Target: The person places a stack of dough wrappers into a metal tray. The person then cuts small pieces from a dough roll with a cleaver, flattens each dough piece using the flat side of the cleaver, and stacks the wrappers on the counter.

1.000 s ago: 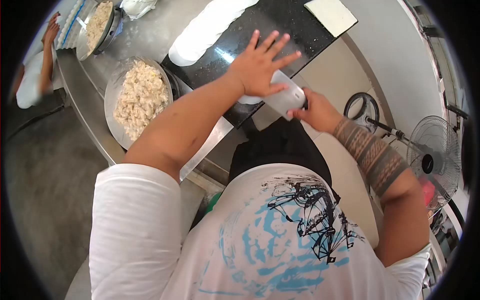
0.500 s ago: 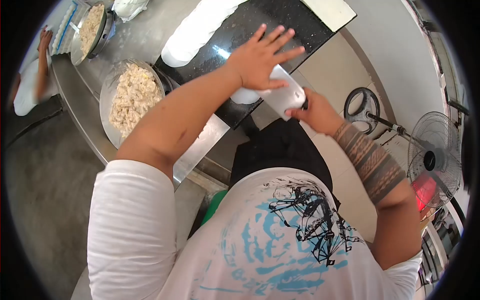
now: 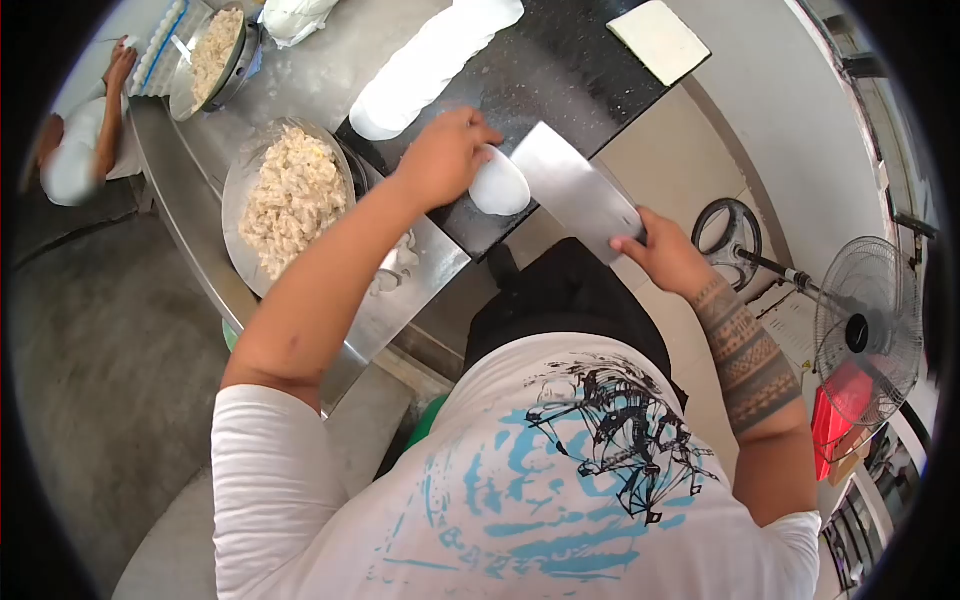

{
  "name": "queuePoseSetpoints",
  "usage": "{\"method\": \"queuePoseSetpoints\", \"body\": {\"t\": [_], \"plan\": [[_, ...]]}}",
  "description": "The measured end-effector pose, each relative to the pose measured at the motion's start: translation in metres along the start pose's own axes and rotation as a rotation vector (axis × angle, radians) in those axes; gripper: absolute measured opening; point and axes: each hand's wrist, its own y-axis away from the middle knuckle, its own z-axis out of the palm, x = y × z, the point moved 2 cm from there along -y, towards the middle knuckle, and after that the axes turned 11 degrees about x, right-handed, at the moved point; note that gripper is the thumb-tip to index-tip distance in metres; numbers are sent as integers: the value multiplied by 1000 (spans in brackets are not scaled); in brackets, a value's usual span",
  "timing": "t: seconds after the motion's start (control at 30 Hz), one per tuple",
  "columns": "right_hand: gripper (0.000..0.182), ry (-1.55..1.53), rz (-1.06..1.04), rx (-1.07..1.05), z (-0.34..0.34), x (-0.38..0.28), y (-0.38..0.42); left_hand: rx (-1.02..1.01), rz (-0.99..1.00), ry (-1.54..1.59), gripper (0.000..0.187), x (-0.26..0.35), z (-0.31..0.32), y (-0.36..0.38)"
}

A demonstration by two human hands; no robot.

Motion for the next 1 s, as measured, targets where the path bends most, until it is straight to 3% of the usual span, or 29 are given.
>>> {"method": "queuePoseSetpoints", "body": {"t": [0.13,0.23,0.33,0.43,0.53,0.63,0.67,0.77,0.83,0.9,1.0], "plan": [[48,121,60,-1,-18,9,32,69,24,-70,10,-1,9,11],[48,111,185,45,-25,4,43,-27,-32,-85,9,-3,9,2],[47,-81,123,220,-9,23,52,-86,-262,-27,8,3,7,-4],[48,-238,143,312,21,41,54,-122,-325,-50,20,-9,20,-7],[50,-309,249,262,22,23,49,-53,-489,-47,36,-23,14,-9],[51,-338,446,105,8,-16,31,-100,-620,112,46,-47,8,-23],[51,-325,380,110,9,-21,22,-11,-720,349,48,-52,9,-31],[51,-357,-85,197,41,-23,-10,332,-116,-75,57,-18,-1,-54],[55,-229,-13,27,61,-34,-27,245,316,-139,66,14,5,-55],[59,-185,-11,-61,71,-35,-31,-79,531,-227,86,17,40,-32],[63,-210,-31,-81,69,-27,-11,-160,478,-135,92,36,54,-18]]}}
